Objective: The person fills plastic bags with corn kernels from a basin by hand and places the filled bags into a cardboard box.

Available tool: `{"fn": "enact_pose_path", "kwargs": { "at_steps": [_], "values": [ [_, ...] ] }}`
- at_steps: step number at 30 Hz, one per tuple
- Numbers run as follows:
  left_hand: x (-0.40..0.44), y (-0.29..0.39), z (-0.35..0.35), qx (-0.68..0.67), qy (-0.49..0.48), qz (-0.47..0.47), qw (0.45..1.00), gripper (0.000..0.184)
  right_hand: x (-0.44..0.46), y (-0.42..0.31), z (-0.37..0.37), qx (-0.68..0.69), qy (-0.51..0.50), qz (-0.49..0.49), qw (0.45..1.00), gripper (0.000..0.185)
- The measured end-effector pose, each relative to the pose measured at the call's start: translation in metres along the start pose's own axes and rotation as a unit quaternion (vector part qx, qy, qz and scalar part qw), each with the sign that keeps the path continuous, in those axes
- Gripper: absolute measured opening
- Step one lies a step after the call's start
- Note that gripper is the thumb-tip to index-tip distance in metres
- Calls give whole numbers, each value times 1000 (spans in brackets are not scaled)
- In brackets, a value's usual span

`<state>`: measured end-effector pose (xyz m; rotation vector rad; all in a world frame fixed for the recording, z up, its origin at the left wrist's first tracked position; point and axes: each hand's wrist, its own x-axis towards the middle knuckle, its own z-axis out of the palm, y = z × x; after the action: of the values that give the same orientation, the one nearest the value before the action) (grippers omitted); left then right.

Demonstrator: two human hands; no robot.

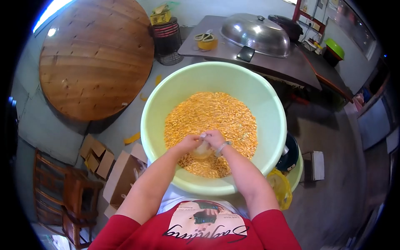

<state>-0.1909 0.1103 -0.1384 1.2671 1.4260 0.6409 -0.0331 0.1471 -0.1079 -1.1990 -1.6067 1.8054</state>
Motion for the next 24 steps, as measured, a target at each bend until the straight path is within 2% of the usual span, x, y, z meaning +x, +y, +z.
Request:
{"fn": "enact_pose_path", "kwargs": {
  "at_steps": [5,7,9,11,13,18,21,22,24],
  "values": [
    [-12,15,-3,-36,-15,12,999,29,-2,-2,-9,158,-8,42,986,12],
    [-17,27,0,-14,-12,-16,1000,31,-3,-1,-13,147,-3,45,988,8],
    [1,-3,9,27,-7,81,996,38,2,3,-16,122,-25,49,991,5],
    [-7,8,8,175,-3,88,981,40,6,10,-18,88,-48,45,994,2],
    [-23,29,8,318,-14,31,947,36,0,3,-12,19,-53,73,996,5],
    [-37,31,6,353,3,15,935,23,-4,-1,-5,-57,-50,84,994,10],
    [-38,36,2,333,64,11,941,19,-5,-8,-10,43,5,88,995,20],
    [-46,44,-2,295,90,1,951,19,-3,-5,-11,42,52,83,994,33],
    [-49,48,-2,228,164,-17,960,19,2,3,-21,53,73,106,990,36]
  ]
}}
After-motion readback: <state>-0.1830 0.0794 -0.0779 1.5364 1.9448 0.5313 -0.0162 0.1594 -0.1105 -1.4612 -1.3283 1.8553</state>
